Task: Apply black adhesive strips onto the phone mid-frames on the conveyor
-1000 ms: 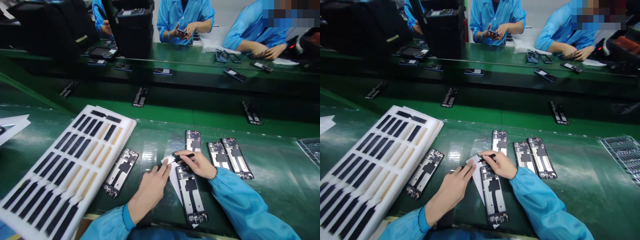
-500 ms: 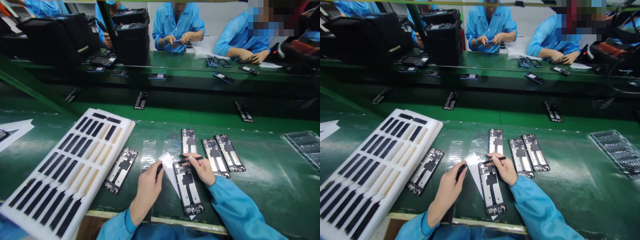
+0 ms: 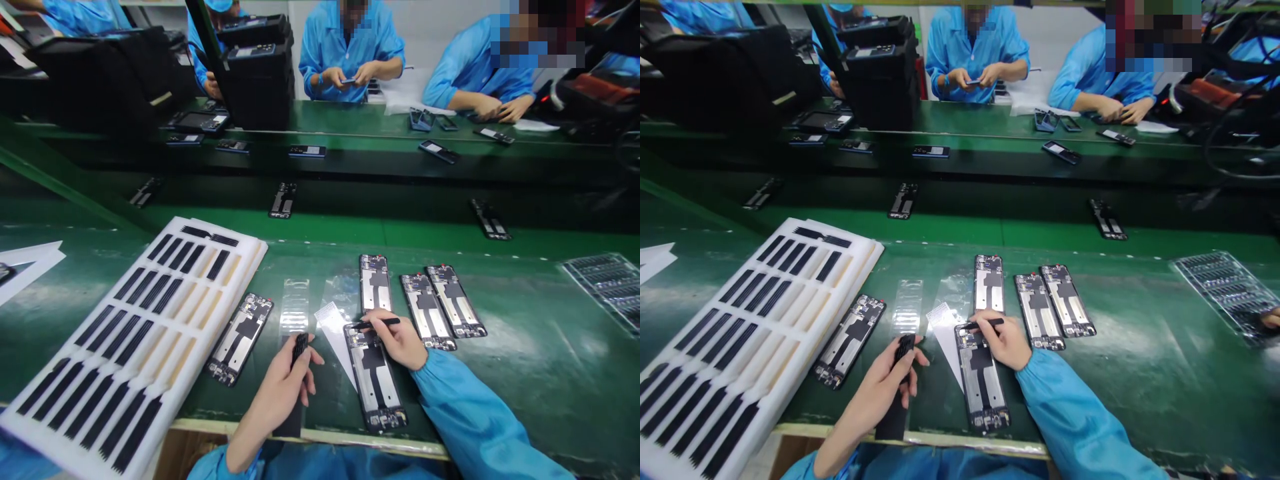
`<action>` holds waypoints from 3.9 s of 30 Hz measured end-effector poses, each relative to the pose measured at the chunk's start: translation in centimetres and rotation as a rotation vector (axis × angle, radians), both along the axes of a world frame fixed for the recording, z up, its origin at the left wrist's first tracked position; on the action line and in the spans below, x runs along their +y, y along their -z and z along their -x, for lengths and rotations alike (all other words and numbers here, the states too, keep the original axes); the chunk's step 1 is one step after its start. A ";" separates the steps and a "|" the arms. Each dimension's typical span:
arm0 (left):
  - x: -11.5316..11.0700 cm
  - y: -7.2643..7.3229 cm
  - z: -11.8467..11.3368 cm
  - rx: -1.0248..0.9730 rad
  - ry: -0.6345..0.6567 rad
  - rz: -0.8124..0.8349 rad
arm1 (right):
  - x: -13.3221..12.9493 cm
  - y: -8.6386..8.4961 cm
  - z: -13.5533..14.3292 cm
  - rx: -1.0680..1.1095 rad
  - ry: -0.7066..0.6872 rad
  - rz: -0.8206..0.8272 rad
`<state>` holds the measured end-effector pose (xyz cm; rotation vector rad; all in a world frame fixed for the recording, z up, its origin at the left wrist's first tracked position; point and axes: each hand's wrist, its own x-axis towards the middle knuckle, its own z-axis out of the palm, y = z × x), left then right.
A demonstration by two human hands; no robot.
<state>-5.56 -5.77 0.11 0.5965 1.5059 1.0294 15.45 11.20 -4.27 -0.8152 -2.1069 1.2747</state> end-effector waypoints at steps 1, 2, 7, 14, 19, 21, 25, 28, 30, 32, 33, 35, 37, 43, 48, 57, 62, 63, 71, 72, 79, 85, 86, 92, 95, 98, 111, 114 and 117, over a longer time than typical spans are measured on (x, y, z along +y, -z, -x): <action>0.0 0.0 -0.1 0.086 0.047 -0.009 | -0.1 -0.1 -0.1 0.014 -0.015 -0.021; -0.1 0.0 -0.3 0.196 0.100 -0.029 | -0.2 -0.4 -0.2 0.029 -0.007 -0.035; -0.3 -0.2 -2.6 0.795 0.519 -0.319 | -0.7 -4.3 -2.9 0.245 0.434 0.104; -0.2 -0.2 -7.1 1.108 1.000 -0.538 | -7.3 -5.2 -9.9 0.007 0.433 0.472; -0.6 1.5 -8.6 1.193 0.998 -0.679 | -12.3 -1.7 -10.0 -0.265 0.337 0.466; -0.9 2.3 -8.7 1.232 0.970 -0.726 | -13.0 -1.2 -9.4 -0.266 0.343 0.470; -1.1 3.5 -8.8 1.280 0.855 -0.879 | -12.9 -1.0 -8.8 -0.253 0.347 0.469; -1.0 3.9 -8.8 1.292 0.774 -0.982 | -12.6 -0.9 -8.7 -0.256 0.333 0.472; -0.9 4.0 -8.9 1.302 0.753 -1.020 | -12.5 -0.9 -8.7 -0.266 0.321 0.466; -0.8 3.9 -8.9 1.317 0.745 -1.038 | -12.4 -0.9 -8.7 -0.286 0.304 0.450; -0.7 3.9 -8.9 1.322 0.746 -1.044 | -12.3 -1.0 -8.7 -0.298 0.295 0.441; -0.7 4.0 -8.9 1.329 0.752 -1.058 | -12.3 -1.2 -8.7 -0.320 0.275 0.423; -0.7 4.1 -8.9 1.328 0.756 -1.082 | -12.3 -1.4 -8.7 -0.336 0.256 0.403; -0.9 4.3 -9.0 1.327 0.756 -1.105 | -12.2 -1.8 -8.7 -0.364 0.242 0.392; -0.7 4.0 -8.9 1.307 0.775 -1.111 | -12.0 -2.0 -8.6 -0.375 0.245 0.395; -0.6 4.2 -9.1 1.316 0.803 -1.091 | -11.9 -2.3 -8.6 -0.371 0.204 0.368; -0.5 3.7 -9.0 1.304 0.896 -1.014 | -11.8 -2.0 -8.8 -0.359 0.186 0.320; -0.5 3.6 -8.9 1.285 0.907 -0.992 | -11.7 -1.9 -8.8 -0.355 0.184 0.332; -1.1 4.3 -8.4 1.175 0.831 -0.973 | -11.0 -1.5 -9.3 -0.280 0.208 0.566; -1.1 4.3 -8.4 1.166 0.823 -0.974 | -11.0 -1.5 -9.3 -0.282 0.202 0.564; -1.0 4.1 -8.5 1.159 0.823 -0.974 | -10.6 -1.7 -9.2 -0.323 0.156 0.550; -0.7 3.9 -8.8 1.204 0.875 -0.935 | -9.4 -3.1 -8.4 -0.713 0.150 0.350; -0.7 3.5 -8.8 1.218 0.902 -0.918 | -9.1 -3.4 -8.3 -0.809 0.152 0.315; -1.5 0.6 -7.4 1.288 1.011 -0.897 | -6.9 -4.6 -7.4 -1.075 0.039 0.231; -2.6 0.2 -6.1 1.318 1.137 -0.890 | -6.6 -4.7 -7.1 -1.088 0.010 0.229; -3.5 0.8 -5.4 1.323 1.246 -0.825 | -6.8 -4.6 -7.2 -1.092 0.020 0.203; -3.7 2.3 -4.5 0.604 0.771 -0.639 | -9.1 -3.9 -3.3 -1.052 0.176 0.064; -3.7 2.4 -3.2 0.351 0.322 -0.472 | -10.0 -3.5 -3.6 -0.958 0.109 0.066; -3.2 2.1 -1.4 0.273 -0.176 -0.290 | -8.0 -4.9 -5.2 -0.868 0.089 0.025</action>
